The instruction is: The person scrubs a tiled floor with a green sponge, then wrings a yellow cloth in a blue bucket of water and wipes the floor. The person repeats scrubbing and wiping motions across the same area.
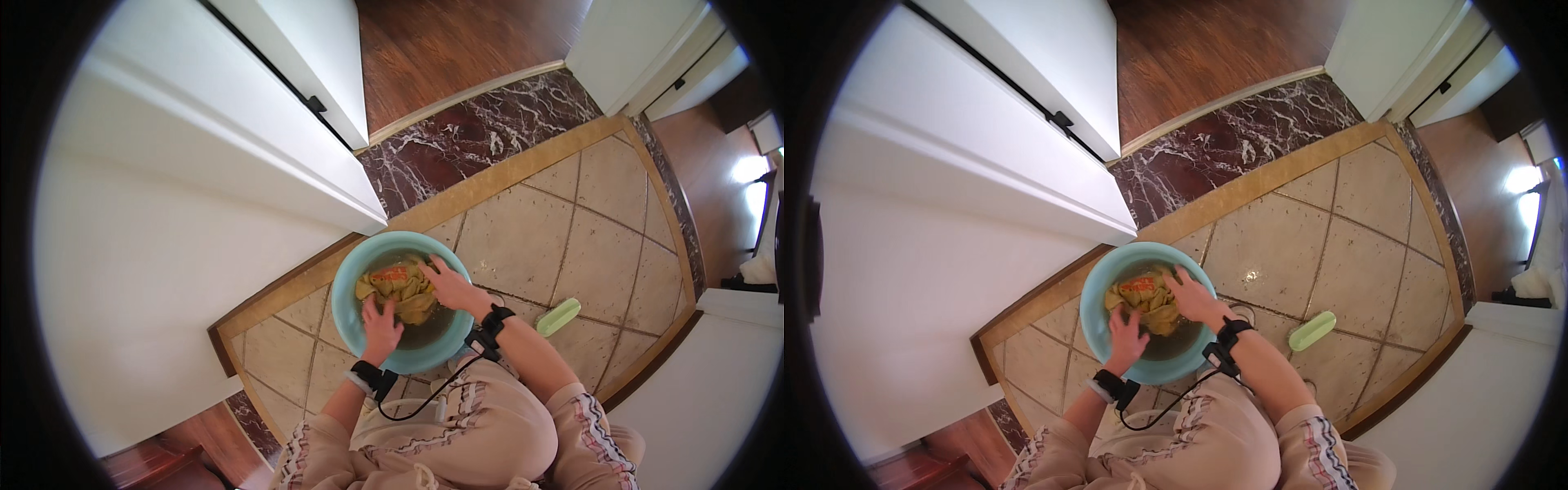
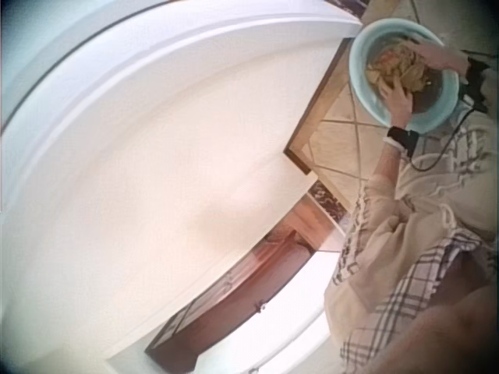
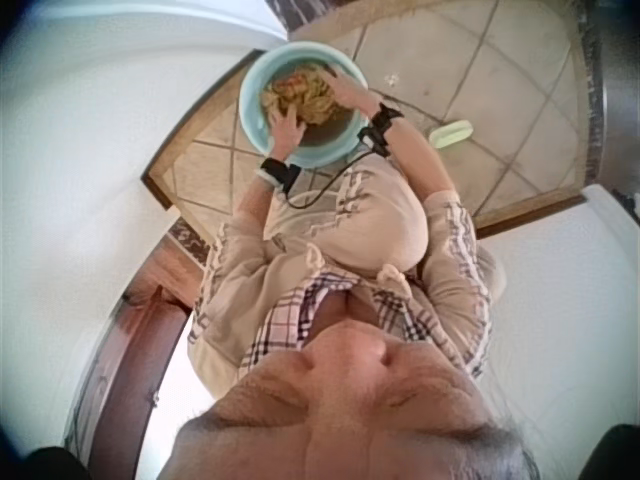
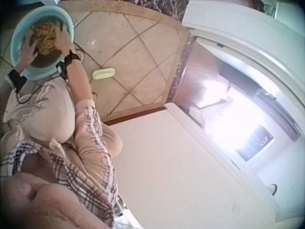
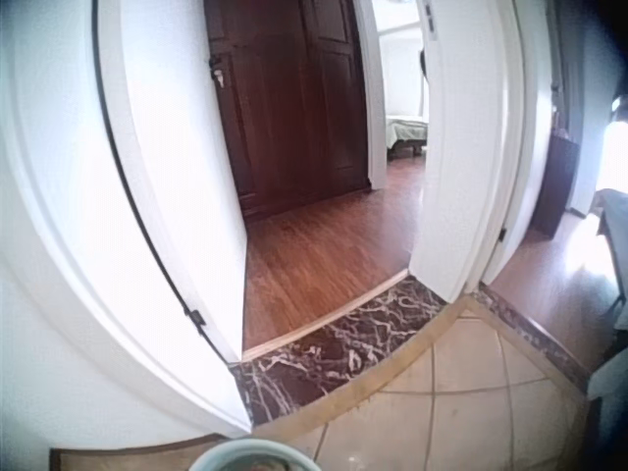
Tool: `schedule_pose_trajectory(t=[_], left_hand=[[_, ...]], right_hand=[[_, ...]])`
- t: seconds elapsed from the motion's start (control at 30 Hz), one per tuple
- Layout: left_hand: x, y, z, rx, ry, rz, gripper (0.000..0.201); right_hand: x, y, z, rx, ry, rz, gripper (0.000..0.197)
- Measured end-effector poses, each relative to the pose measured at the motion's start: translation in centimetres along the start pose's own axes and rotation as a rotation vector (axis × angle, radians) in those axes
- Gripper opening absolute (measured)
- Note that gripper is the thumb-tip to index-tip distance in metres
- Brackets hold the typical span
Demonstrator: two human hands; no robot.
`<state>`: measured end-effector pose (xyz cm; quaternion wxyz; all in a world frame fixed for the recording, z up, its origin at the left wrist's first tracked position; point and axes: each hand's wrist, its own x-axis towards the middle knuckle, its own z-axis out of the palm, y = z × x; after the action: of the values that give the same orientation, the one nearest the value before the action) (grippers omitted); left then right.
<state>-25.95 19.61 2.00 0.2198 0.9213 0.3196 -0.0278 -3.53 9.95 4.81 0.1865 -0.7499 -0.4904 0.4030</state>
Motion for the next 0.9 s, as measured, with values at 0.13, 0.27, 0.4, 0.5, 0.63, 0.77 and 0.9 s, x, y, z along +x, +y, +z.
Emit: schedule_pose_trajectory(t=[0.13,0.27,0.4,0.5,0.63,0.77,0.9], left_hand=[[0.3,-0.5,3.8,0.023,-0.196,0.117,0.075],[1.7,2.5,1.5,0.268,-0.342,0.128,0.057],[0.8,1.7,-1.7,0.186,-0.225,0.158,0.031],[1.3,0.3,-4.9,-0.048,-0.193,0.233,0.031],[1.8,5.1,-13.1,-0.517,-0.172,-0.228,0.036],[1.7,3.8,-14.1,-1.153,-0.084,-0.412,0.034],[2.1,3.4,-12.6,-1.146,-0.1,-0.663,0.04]], right_hand=[[0.6,0.8,3.5,-0.084,-0.218,-0.023,0.061],[1.5,2.0,4.1,-0.275,-0.314,0.044,0.052],[0.4,1.7,4.3,-0.178,-0.08,-0.105,0.065],[-0.9,1.2,3.6,-0.206,0.049,-0.251,0.068],[-1.7,1.6,2.4,-0.17,0.215,-0.301,0.05],[1.1,2.3,2.3,0.459,0.118,-0.147,0.041],[1.6,0.5,1.1,0.452,0.111,0.081,0.05]])
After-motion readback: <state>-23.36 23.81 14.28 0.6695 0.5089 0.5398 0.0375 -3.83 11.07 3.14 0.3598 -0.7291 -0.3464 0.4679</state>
